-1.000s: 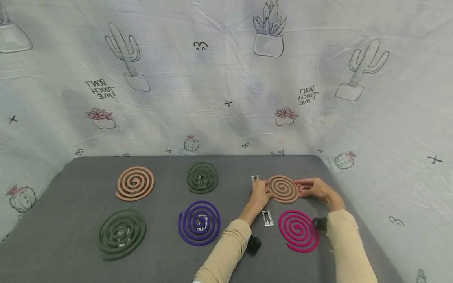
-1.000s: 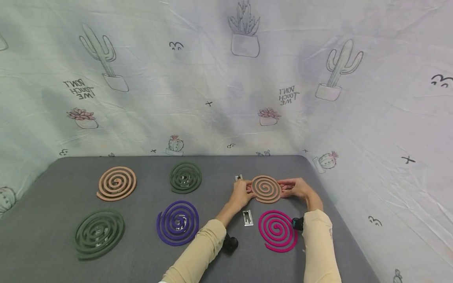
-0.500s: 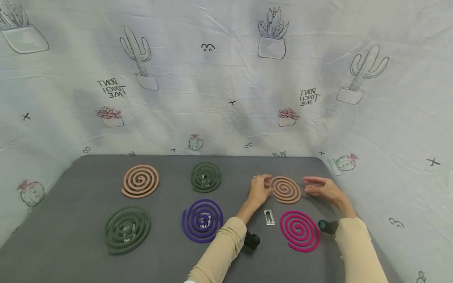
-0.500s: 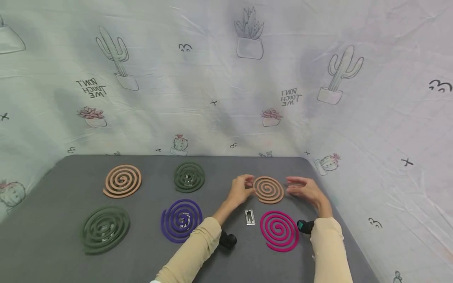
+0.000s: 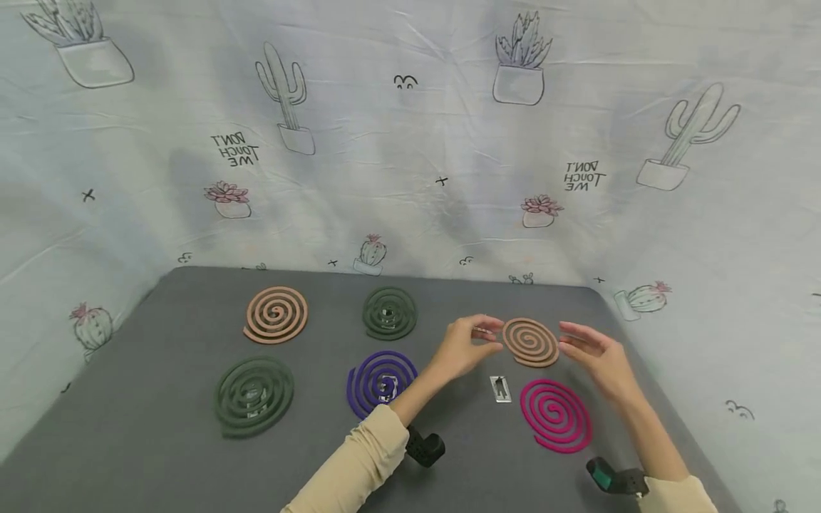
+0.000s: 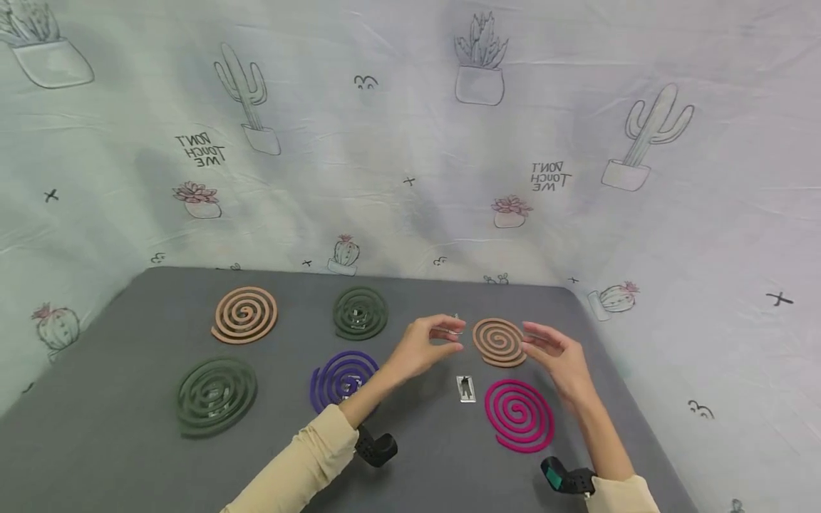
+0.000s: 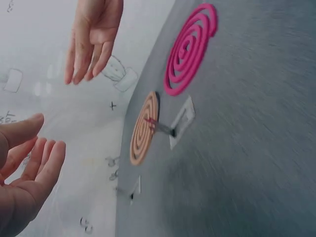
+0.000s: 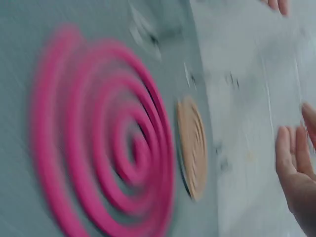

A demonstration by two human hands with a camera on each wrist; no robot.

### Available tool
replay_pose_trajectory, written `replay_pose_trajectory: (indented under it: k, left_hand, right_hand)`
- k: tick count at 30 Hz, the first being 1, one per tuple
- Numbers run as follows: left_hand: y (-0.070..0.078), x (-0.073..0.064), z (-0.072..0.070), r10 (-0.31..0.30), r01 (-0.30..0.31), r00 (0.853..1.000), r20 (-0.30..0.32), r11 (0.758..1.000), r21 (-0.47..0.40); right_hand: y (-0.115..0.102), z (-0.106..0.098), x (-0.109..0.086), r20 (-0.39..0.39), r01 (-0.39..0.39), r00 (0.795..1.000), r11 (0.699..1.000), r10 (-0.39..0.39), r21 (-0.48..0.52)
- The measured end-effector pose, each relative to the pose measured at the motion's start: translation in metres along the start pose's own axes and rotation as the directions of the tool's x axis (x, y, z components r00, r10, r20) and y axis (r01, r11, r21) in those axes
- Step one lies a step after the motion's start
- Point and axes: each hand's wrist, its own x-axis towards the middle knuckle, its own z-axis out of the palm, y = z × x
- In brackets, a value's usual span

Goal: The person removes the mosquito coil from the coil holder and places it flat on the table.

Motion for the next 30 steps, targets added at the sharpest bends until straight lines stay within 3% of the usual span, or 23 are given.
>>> replay_pose_trajectory:
  k: [6,11,17,19,24,27,30]
  left_hand:
    - [0.001,-0.038,-0.034,-0.012,0.011,0.999,0.044,0.999,0.034]
    - [-0.008,-0.072,-0.063,-0.018,0.016,0.999,0.042,0.999,0.049]
    - [-0.022,-0.105,-0.094,-0.015,0.015,1.0,-0.015,0.999,0.034]
    - [-0.025,-0.113,-0.103,-0.014,0.016,0.999,-0.037,0.999,0.031]
    - [-0.031,-0.128,-0.126,-0.043,0.048,0.994,-0.103,0.998,0.043]
    - [-0.037,-0.133,-0.137,-0.043,0.048,0.995,-0.09,0.997,0.053]
    - [-0.043,-0.133,-0.144,-0.032,0.035,0.998,-0.045,0.997,0.064]
  right_hand:
    - [-0.001,0.043,-0.036,-0.064,0.07,0.996,0.989,-0.062,0.13]
    - [0.001,0.08,-0.06,-0.03,0.127,0.992,0.982,-0.124,0.139]
    - [0.003,0.125,-0.083,0.079,0.04,0.995,0.968,-0.062,0.248]
    - [0.004,0.137,-0.09,0.115,0.009,0.993,0.97,-0.038,0.241]
    - [0.004,0.16,-0.098,0.23,-0.139,0.969,0.963,0.085,0.232]
    - [0.002,0.172,-0.096,0.254,-0.194,0.958,0.95,0.13,0.244]
    - [0.0,0.183,-0.09,0.256,-0.186,0.959,0.951,0.121,0.247]
